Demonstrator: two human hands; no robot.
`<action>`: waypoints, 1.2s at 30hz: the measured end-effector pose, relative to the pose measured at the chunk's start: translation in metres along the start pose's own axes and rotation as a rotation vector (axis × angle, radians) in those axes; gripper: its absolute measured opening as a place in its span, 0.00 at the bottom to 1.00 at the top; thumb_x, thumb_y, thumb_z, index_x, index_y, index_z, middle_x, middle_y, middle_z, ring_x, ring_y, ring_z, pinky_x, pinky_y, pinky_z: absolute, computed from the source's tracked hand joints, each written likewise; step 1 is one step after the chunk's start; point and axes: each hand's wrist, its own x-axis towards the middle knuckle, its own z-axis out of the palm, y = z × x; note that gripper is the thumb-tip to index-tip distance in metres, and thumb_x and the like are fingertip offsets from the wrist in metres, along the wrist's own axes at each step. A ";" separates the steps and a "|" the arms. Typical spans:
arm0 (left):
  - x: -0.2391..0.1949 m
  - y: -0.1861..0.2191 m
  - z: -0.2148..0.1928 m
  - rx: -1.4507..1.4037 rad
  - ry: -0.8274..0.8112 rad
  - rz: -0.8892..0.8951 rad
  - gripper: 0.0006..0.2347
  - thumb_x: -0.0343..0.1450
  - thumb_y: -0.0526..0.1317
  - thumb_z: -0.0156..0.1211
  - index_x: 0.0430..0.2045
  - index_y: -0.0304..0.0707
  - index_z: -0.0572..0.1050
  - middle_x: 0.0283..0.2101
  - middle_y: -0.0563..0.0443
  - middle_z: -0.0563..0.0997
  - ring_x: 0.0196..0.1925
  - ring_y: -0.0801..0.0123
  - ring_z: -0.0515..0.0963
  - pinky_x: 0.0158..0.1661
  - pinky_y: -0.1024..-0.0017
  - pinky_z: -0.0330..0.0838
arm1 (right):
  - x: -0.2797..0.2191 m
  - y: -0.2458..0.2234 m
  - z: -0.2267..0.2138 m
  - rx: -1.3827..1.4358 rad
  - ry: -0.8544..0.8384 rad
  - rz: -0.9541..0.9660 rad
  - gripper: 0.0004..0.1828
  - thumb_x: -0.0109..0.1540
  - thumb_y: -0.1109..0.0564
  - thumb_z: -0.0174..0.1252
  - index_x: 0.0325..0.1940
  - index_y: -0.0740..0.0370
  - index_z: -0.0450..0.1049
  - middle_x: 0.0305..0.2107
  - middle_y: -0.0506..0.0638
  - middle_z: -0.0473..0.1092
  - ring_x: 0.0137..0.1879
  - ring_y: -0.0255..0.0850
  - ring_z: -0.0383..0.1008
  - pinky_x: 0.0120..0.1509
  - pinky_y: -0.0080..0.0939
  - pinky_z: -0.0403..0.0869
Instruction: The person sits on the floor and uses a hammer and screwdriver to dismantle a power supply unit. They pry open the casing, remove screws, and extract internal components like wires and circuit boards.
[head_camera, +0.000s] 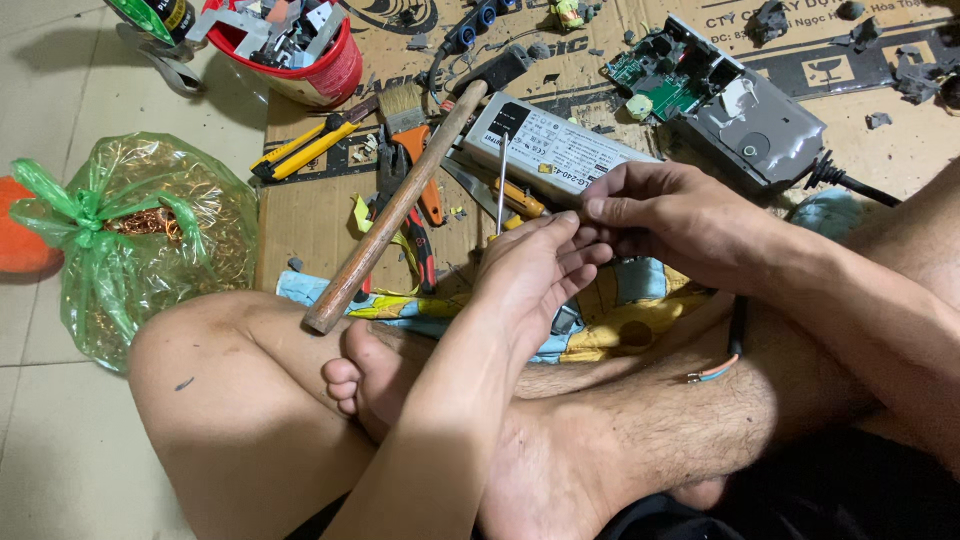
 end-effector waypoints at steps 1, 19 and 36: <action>0.001 -0.001 0.000 0.000 0.000 0.000 0.10 0.75 0.38 0.54 0.47 0.33 0.73 0.35 0.50 0.82 0.33 0.68 0.86 0.33 0.78 0.81 | 0.007 0.008 -0.007 0.000 0.000 0.000 0.10 0.63 0.62 0.63 0.45 0.72 0.76 0.27 0.60 0.73 0.32 0.44 0.78 0.38 0.37 0.79; -0.029 0.026 0.016 0.558 0.222 0.261 0.09 0.66 0.39 0.61 0.35 0.39 0.84 0.30 0.46 0.87 0.28 0.70 0.87 0.30 0.79 0.82 | 0.005 0.007 -0.009 0.000 -0.055 0.043 0.12 0.66 0.55 0.61 0.42 0.70 0.73 0.29 0.54 0.70 0.34 0.41 0.76 0.39 0.37 0.77; -0.021 0.020 0.015 0.597 0.217 0.400 0.11 0.67 0.37 0.60 0.41 0.38 0.82 0.35 0.47 0.85 0.28 0.74 0.85 0.28 0.81 0.78 | 0.009 0.015 -0.016 0.051 -0.043 0.030 0.12 0.67 0.56 0.61 0.41 0.71 0.72 0.30 0.56 0.71 0.33 0.38 0.75 0.37 0.33 0.77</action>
